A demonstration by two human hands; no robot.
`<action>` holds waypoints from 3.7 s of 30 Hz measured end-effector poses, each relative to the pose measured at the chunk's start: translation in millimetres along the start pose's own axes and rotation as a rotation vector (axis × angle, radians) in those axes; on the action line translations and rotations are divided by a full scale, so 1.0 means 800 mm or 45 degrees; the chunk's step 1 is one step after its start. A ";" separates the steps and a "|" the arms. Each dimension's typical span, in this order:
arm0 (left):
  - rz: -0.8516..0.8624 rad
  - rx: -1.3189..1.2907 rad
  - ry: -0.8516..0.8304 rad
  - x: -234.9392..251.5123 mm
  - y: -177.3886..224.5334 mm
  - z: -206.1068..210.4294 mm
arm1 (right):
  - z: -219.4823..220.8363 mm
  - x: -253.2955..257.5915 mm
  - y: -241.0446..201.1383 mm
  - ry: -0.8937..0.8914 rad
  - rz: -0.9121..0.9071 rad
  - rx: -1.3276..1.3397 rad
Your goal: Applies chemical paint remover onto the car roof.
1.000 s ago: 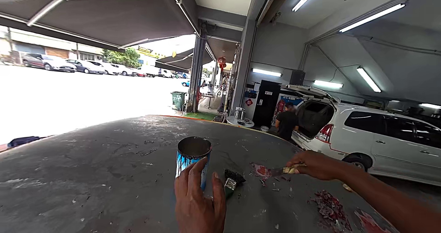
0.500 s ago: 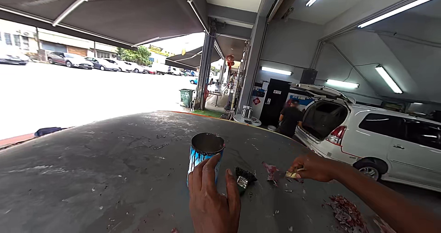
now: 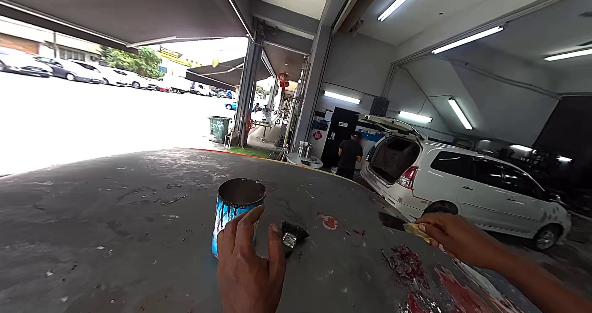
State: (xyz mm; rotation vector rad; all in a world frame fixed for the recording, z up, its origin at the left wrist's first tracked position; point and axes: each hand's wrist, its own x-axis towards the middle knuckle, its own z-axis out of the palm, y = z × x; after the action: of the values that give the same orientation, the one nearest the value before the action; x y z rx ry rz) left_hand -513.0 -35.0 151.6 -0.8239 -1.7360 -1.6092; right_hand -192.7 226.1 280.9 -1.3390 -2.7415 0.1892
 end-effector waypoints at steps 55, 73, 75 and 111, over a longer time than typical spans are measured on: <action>-0.004 0.030 0.013 -0.002 -0.003 -0.002 | 0.087 0.100 -0.139 -0.352 -0.106 -0.599; 0.010 0.001 0.015 -0.002 0.004 0.000 | 0.088 0.131 -0.155 -0.367 -0.094 -0.693; 0.024 0.013 -0.029 -0.004 0.007 -0.001 | 0.093 0.145 -0.158 -0.353 -0.085 -0.674; 0.007 -0.042 -0.052 -0.005 0.015 -0.002 | 0.075 0.136 -0.177 -0.394 -0.186 -0.831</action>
State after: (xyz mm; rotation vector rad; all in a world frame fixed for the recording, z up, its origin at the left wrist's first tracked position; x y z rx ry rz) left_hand -501.2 -36.4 155.8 -0.8826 -1.7380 -1.6320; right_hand -377.7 221.2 245.3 -1.2924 -3.3129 -0.6114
